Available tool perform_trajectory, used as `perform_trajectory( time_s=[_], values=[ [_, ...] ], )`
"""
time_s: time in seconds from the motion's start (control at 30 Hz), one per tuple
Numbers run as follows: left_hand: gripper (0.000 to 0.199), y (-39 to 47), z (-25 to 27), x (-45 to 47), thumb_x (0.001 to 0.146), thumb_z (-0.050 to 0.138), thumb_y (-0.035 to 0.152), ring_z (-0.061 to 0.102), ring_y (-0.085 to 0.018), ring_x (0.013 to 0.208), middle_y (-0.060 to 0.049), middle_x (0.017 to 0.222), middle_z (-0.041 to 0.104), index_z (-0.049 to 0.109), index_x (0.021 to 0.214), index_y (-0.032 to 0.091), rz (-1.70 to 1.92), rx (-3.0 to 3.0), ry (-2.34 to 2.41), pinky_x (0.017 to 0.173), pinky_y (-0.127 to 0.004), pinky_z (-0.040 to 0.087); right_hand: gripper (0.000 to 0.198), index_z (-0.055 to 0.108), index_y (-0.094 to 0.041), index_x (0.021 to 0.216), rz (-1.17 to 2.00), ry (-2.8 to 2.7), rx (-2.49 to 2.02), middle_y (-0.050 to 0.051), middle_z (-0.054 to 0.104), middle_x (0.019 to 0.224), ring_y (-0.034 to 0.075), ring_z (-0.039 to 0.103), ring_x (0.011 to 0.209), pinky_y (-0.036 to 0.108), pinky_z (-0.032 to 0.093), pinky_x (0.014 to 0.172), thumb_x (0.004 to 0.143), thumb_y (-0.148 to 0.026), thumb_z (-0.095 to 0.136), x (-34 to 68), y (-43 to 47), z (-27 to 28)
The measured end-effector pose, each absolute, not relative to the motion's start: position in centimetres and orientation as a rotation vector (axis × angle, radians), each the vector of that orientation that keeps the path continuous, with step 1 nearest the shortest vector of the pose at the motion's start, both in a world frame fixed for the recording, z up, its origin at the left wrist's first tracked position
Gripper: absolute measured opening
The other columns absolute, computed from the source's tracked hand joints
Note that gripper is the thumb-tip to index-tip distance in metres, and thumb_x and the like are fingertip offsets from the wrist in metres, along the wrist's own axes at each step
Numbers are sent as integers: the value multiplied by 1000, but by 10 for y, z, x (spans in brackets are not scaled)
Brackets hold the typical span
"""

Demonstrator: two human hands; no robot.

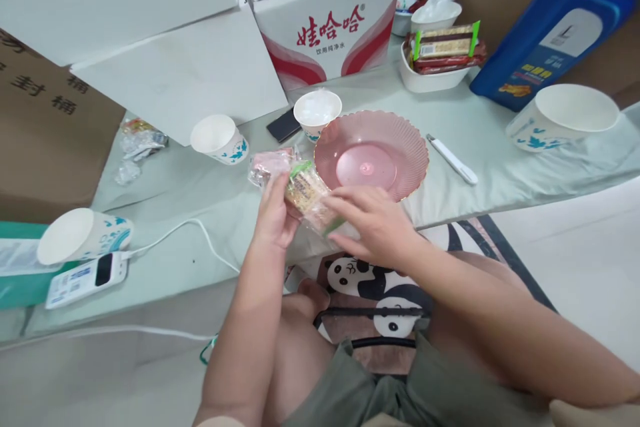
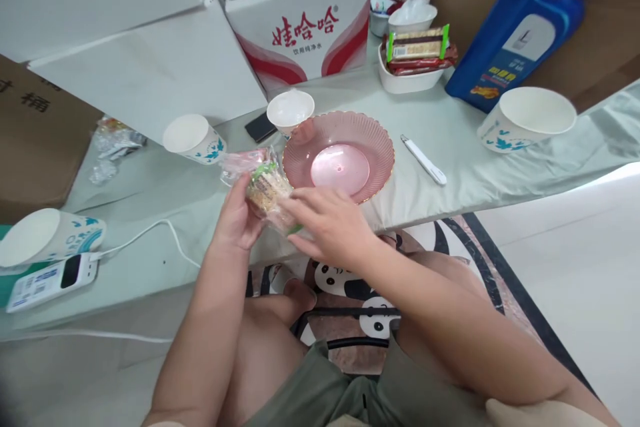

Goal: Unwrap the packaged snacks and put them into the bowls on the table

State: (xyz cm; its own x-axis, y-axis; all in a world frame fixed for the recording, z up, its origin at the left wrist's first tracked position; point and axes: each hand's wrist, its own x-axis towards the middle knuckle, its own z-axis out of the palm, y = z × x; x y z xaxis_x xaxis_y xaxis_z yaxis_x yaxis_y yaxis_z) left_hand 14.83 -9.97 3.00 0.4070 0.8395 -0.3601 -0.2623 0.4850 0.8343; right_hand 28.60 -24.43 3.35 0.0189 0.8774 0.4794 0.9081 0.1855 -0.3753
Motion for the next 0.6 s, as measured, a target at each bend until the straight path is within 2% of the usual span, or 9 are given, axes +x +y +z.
perform_trajectory(
  time_s=[0.07,0.17,0.23,0.33,0.4,0.5,0.6],
  values=[
    [29,-104,31,148,80,80,38,70,-14,67,1,83,76,67,99,20,784,808,869,60,-22,54,38,64,-22,133,-74,-1898,-1768,10,70,110,25,59,96,38,39,78,95,-27,58,267,-238,29],
    [31,-105,31,144,76,83,35,69,-13,66,2,81,74,67,98,20,832,854,859,59,-22,52,18,72,-24,105,-92,-1919,-1845,5,68,91,23,54,88,37,33,76,99,-24,55,260,-234,25],
    [32,-102,30,138,76,84,37,70,-14,68,1,81,74,67,99,21,840,874,864,61,-23,53,18,72,-24,95,-127,-1926,-1819,6,71,97,23,54,95,37,32,80,100,-22,54,259,-234,27],
    [33,-100,30,130,76,84,39,71,-16,72,1,82,73,68,98,21,802,911,856,61,-24,53,24,70,-25,114,-187,-1928,-1778,6,73,117,24,55,108,38,33,88,100,-18,52,251,-232,32],
    [30,-98,29,126,76,83,39,71,-16,72,0,82,72,68,95,22,793,938,852,58,-23,51,28,67,-23,121,-189,-1955,-1787,5,75,112,23,57,106,39,32,91,101,-14,51,242,-229,33],
    [27,-96,26,119,77,82,39,67,-15,66,1,78,70,68,93,22,801,965,858,55,-22,49,20,69,-20,101,-160,-2021,-1846,4,74,90,23,57,92,39,31,87,100,-12,51,230,-221,29],
    [27,-92,21,110,79,81,41,64,-14,60,1,74,68,67,93,23,778,976,879,51,-23,47,16,67,-21,87,-159,-2071,-1893,8,70,89,25,54,90,39,30,81,98,-17,56,223,-213,25]
  ],
)
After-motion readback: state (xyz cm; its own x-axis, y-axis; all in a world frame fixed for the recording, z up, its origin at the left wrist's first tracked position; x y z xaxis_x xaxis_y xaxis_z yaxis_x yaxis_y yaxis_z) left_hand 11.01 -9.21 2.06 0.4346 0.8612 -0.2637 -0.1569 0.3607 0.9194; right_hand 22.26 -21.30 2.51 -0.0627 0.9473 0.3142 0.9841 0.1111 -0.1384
